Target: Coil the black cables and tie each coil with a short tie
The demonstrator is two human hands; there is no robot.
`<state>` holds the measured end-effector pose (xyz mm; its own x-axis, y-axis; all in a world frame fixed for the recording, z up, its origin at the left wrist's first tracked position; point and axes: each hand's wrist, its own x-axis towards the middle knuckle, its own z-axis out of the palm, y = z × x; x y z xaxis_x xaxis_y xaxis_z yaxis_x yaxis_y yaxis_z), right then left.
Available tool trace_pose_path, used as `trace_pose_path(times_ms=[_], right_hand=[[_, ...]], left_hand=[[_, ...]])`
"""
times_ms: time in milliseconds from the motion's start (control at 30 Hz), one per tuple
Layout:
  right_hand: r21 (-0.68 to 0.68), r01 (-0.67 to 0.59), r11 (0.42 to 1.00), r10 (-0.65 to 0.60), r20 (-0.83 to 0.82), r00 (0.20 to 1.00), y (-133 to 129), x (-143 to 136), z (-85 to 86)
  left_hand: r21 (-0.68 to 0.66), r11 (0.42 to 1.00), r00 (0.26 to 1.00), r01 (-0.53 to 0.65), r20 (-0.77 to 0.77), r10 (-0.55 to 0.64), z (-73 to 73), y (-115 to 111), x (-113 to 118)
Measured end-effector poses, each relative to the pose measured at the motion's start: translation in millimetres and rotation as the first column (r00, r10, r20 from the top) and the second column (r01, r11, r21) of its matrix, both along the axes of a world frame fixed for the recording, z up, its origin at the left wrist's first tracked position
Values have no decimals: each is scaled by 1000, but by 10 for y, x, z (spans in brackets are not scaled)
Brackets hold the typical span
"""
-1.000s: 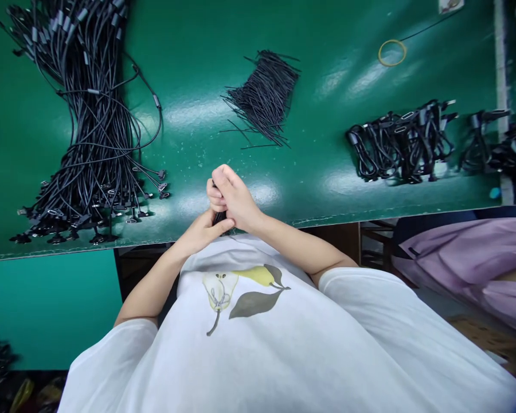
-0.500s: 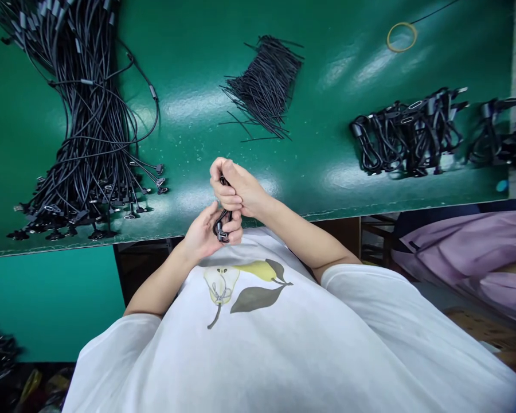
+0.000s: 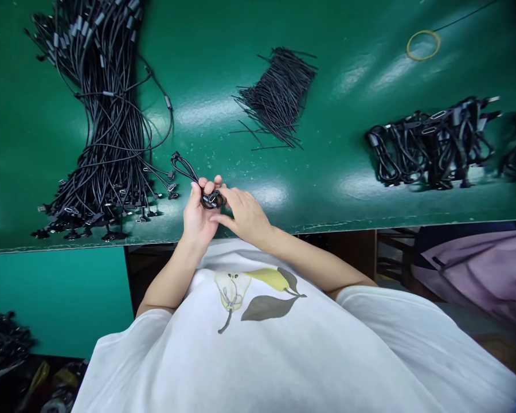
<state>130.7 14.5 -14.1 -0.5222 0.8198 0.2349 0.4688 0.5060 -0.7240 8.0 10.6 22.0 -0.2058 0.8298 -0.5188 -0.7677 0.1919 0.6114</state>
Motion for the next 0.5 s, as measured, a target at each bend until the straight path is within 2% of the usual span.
trace_pose_path(times_ms=[167, 267, 400, 500], right_hand=[[152, 64, 986, -87, 150, 985, -4, -141, -51], [187, 92, 978, -125, 174, 977, 23, -182, -56], [56, 88, 995, -97, 203, 974, 11, -206, -39], [-97, -7, 995, 28, 217, 976, 64, -89, 69]], left_hand=[[0, 1000, 993, -24, -113, 23, -50, -2, 82], [44, 998, 993, -43, -104, 47, -77, 14, 118], [114, 989, 989, -99, -100, 110, -110, 46, 113], [84, 992, 972, -94, -207, 110, -124, 28, 73]])
